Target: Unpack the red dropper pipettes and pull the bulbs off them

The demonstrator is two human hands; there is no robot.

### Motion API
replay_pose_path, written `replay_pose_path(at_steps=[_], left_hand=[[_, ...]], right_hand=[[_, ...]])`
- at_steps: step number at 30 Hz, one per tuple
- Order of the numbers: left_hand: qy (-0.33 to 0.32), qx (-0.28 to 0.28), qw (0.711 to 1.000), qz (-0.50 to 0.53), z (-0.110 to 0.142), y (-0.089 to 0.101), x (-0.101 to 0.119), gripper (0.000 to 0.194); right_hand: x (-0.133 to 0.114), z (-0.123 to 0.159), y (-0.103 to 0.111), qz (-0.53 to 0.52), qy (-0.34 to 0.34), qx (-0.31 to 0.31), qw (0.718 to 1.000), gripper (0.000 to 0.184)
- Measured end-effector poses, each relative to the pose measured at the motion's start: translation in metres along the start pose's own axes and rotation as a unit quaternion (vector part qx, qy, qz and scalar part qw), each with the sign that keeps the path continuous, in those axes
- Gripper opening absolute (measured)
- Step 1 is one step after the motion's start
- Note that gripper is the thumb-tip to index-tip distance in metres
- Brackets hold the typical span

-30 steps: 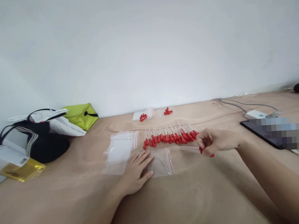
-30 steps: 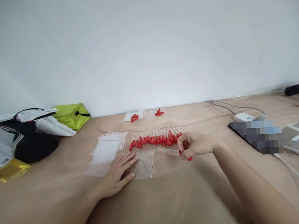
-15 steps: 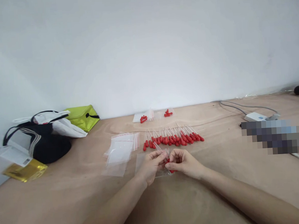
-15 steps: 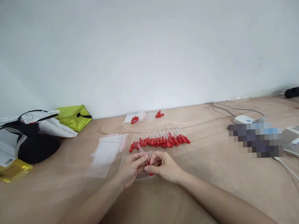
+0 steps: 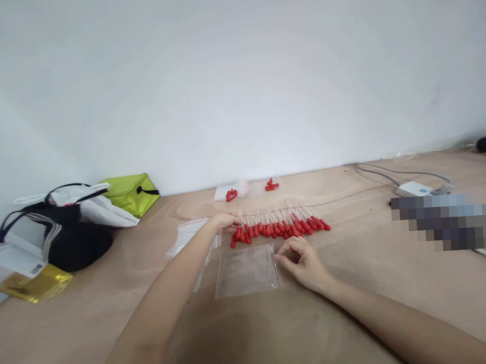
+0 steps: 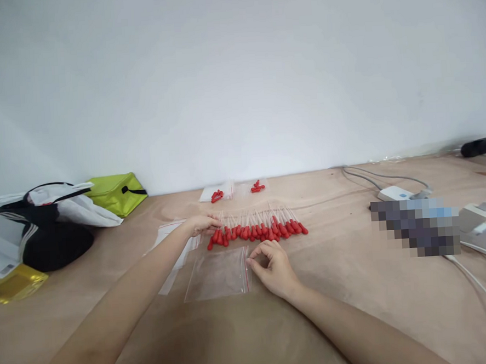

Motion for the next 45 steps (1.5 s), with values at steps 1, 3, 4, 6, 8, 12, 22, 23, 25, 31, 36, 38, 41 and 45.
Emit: replay_pose_path(at_steps=[1,3,4,6,8,12,22,23,25,31,36,38,41,45], left_hand=[[0.004,-0.002,1.000,-0.011,-0.001,-0.001,-0.002,0.018],[0.005,0.001,0.999,-0.032,-0.003,0.001,-0.004,0.016],[0.003,0.007,0.999,-0.043,-0.003,0.002,-0.005,0.017],[-0.007,0.023,0.997,-0.068,-0.002,0.006,-0.006,0.024],[-0.026,0.042,0.994,-0.097,-0.002,0.011,-0.006,0.027],[-0.090,0.078,0.978,-0.174,0.005,0.020,0.005,0.024],[-0.425,-0.079,0.838,-0.334,0.133,-0.030,0.015,0.042],[-0.414,-0.128,0.830,-0.351,0.142,-0.039,0.005,0.051],[-0.382,-0.190,0.825,-0.371,0.152,-0.048,-0.010,0.058],[-0.335,-0.098,0.877,-0.331,0.140,-0.035,-0.017,0.039],[-0.327,0.019,0.886,-0.328,0.130,-0.017,-0.019,0.036],[-0.307,0.019,0.888,-0.341,0.129,-0.016,-0.018,0.033],[-0.300,0.006,0.878,-0.373,0.134,-0.018,-0.011,0.017],[-0.307,0.054,0.886,-0.344,0.136,0.001,-0.007,0.016]], right_hand=[[-0.001,0.000,0.000,0.004,0.002,-0.003,1.000,0.012],[-0.004,0.001,0.000,0.012,0.008,-0.010,1.000,0.012],[-0.005,0.001,-0.001,0.016,0.012,-0.014,1.000,0.011],[-0.007,0.002,-0.001,0.023,0.017,-0.021,0.999,0.011],[-0.007,0.002,-0.002,0.028,0.019,-0.030,0.999,0.010],[-0.004,0.002,-0.003,0.032,0.012,-0.040,0.999,0.008],[-0.029,0.018,-0.004,0.129,0.177,-0.100,0.971,0.038],[-0.031,0.021,-0.008,0.156,0.195,-0.134,0.959,0.046],[-0.029,0.025,-0.017,0.203,0.200,-0.199,0.938,0.055],[-0.019,0.023,-0.024,0.211,0.161,-0.253,0.930,0.056],[-0.021,0.022,-0.023,0.168,0.180,-0.296,0.923,0.051],[-0.022,0.023,-0.023,0.153,0.187,-0.309,0.920,0.050],[-0.023,0.023,-0.023,0.147,0.194,-0.307,0.920,0.050],[-0.023,0.020,-0.021,0.142,0.180,-0.264,0.937,0.050]])
Point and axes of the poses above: each hand's wrist, its own z-axis away from the middle knuckle, its own y-axis out of the back of the hand, x = y × z, the point moved 6 cm from there along -z, towards the middle knuckle, and after that the axes turned 15 degrees about -y, right-handed, at the moved point
